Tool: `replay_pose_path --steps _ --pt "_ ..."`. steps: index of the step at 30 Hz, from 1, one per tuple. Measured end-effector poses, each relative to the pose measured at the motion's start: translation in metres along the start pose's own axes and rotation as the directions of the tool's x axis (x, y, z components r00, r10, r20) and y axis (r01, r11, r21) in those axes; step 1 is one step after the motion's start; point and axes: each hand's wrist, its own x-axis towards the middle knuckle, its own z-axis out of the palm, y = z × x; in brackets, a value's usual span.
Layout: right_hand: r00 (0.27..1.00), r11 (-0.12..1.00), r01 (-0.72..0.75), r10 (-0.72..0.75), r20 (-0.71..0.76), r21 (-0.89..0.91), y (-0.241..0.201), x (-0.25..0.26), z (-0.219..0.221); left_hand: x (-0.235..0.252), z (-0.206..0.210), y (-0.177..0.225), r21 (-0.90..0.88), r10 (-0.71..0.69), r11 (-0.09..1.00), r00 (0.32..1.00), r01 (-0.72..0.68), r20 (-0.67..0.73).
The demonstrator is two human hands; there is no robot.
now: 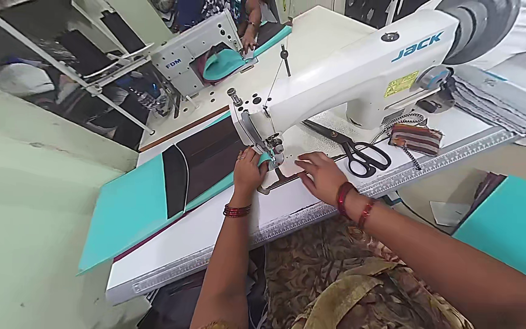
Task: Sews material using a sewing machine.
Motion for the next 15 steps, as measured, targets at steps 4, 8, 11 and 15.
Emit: replay_pose_path --steps 4,8,11,15 --pt "0.968 0.964 -0.224 0.202 -0.151 -0.146 0.028 -0.045 -0.037 0.004 -0.002 0.000 -0.021 -0.106 0.994 0.993 0.108 0.057" --pt "0.902 0.855 -0.417 0.432 -0.023 -0.308 0.041 -0.055 -0.046 0.004 -0.005 0.001 -0.028 -0.229 0.973 0.972 0.231 0.051" --pt "0.869 0.812 -0.463 0.494 -0.002 -0.356 0.031 -0.048 -0.045 0.003 -0.004 0.002 -0.027 -0.309 0.950 0.951 0.310 0.034" --pt "0.802 0.744 -0.577 0.594 -0.060 -0.337 0.027 -0.039 -0.050 0.004 -0.004 0.003 -0.023 -0.375 0.926 0.926 0.376 0.041"
